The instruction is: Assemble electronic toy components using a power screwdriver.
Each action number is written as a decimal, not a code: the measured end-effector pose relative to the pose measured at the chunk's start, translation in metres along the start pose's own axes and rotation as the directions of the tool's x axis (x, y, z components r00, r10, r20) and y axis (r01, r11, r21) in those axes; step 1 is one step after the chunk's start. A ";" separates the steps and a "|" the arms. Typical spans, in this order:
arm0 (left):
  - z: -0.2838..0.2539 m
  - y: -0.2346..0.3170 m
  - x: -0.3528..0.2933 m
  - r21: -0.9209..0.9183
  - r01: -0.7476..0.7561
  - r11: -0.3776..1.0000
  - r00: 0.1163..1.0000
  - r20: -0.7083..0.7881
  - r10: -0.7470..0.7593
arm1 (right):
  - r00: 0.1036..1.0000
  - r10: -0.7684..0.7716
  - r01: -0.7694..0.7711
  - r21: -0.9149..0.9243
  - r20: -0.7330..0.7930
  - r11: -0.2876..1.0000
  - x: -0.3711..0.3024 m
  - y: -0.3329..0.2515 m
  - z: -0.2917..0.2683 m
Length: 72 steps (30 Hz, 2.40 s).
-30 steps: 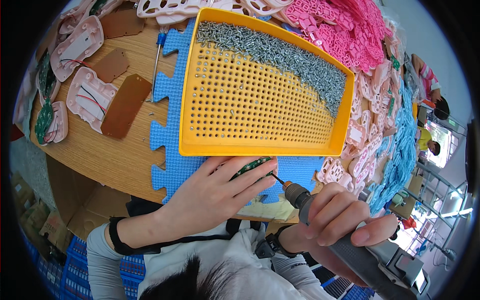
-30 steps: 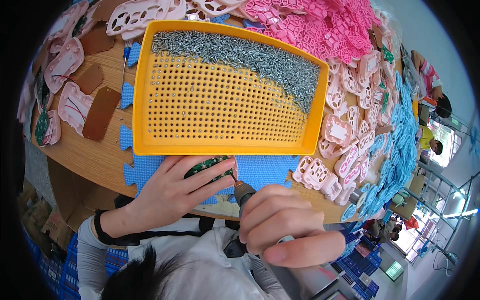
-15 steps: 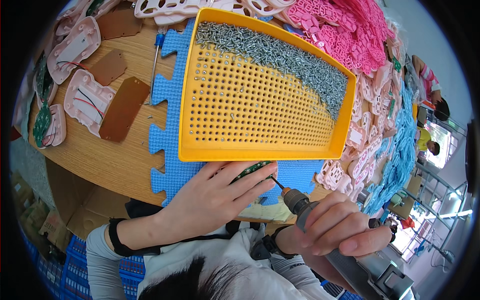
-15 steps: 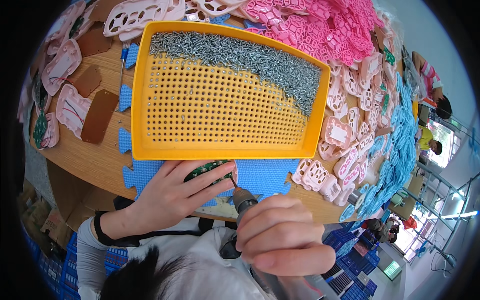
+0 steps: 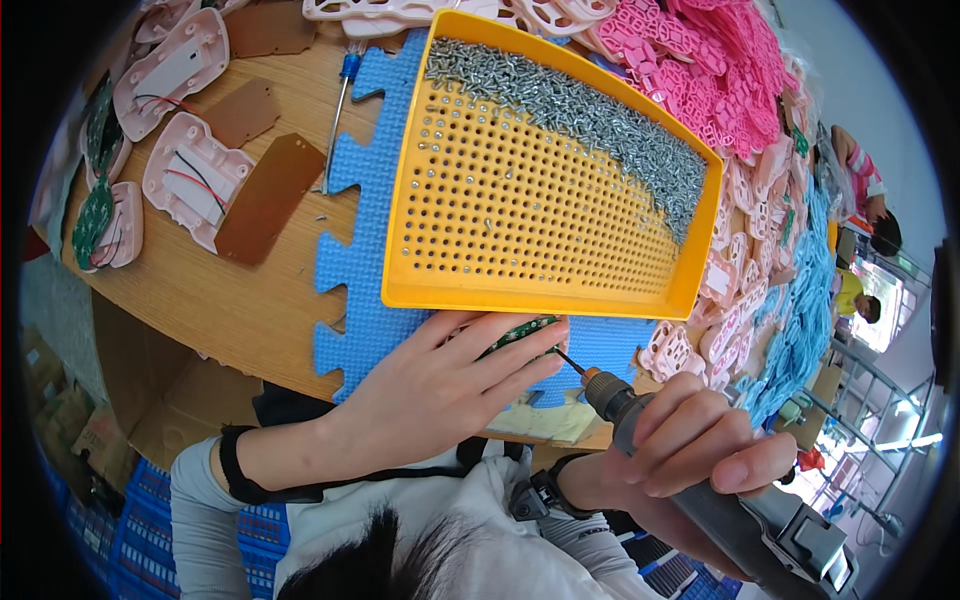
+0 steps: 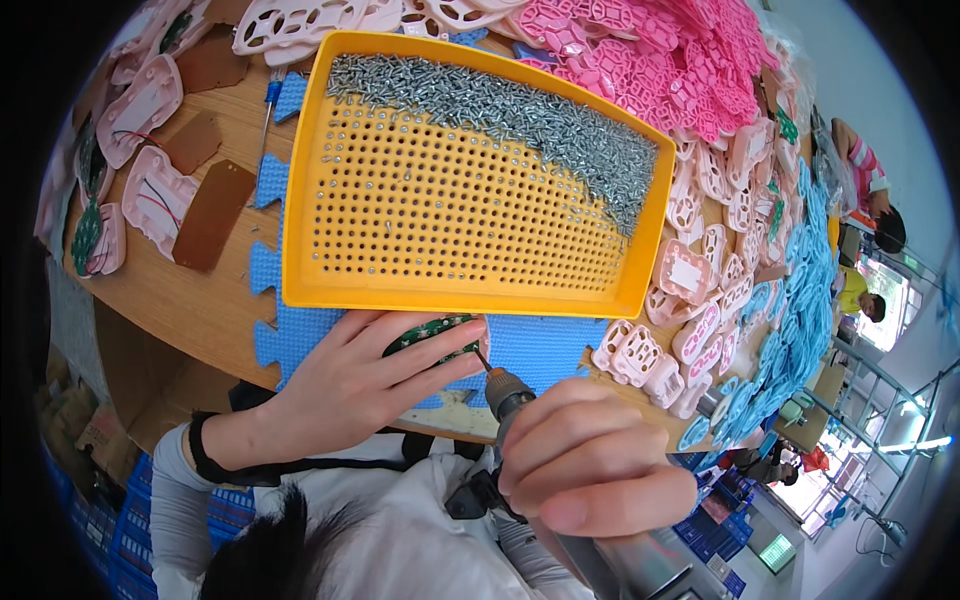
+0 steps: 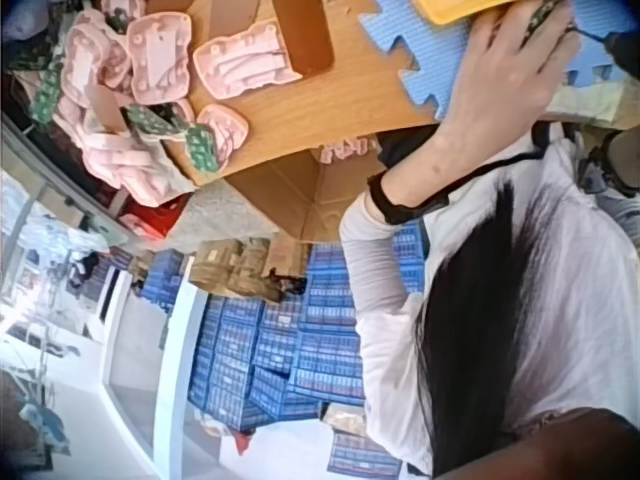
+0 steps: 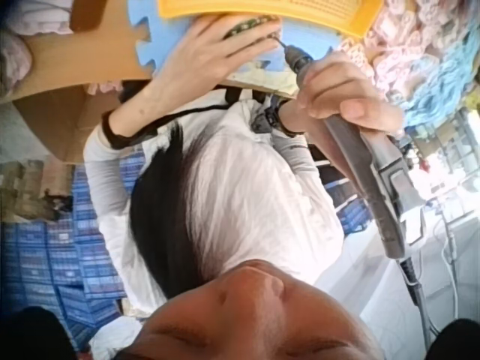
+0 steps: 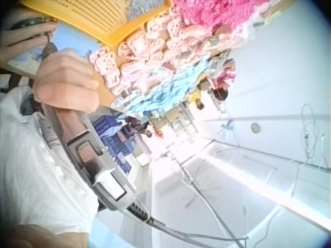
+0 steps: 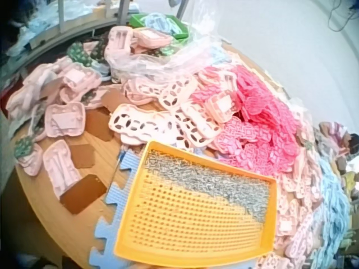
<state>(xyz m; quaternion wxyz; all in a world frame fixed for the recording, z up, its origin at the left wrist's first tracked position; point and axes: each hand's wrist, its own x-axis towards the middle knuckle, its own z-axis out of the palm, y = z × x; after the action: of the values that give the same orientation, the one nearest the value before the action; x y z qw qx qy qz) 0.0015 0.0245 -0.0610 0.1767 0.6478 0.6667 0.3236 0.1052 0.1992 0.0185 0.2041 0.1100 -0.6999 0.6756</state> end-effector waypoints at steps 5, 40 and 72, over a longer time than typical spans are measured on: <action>0.001 0.000 -0.001 0.003 0.007 1.000 1.000 -0.010 -0.007 | 0.997 -0.071 0.071 -0.036 -0.010 0.997 -0.005 0.001 0.001; -0.065 -0.004 -0.017 -0.152 0.060 0.987 0.871 -0.476 -0.126 | 0.704 0.251 -0.041 0.315 -0.664 0.948 -0.032 -0.024 -0.031; -0.145 -0.115 0.090 0.234 0.501 0.834 0.821 -0.434 -0.371 | 0.960 0.210 -0.251 -0.897 -0.183 0.365 0.108 0.095 -0.108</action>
<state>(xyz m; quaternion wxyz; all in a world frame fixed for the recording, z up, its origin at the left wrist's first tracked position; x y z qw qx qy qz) -0.1889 0.0884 -0.0149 0.0042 0.4224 0.8650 0.2709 -0.0168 0.3249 -0.0196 0.1473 -0.1310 -0.9584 0.2063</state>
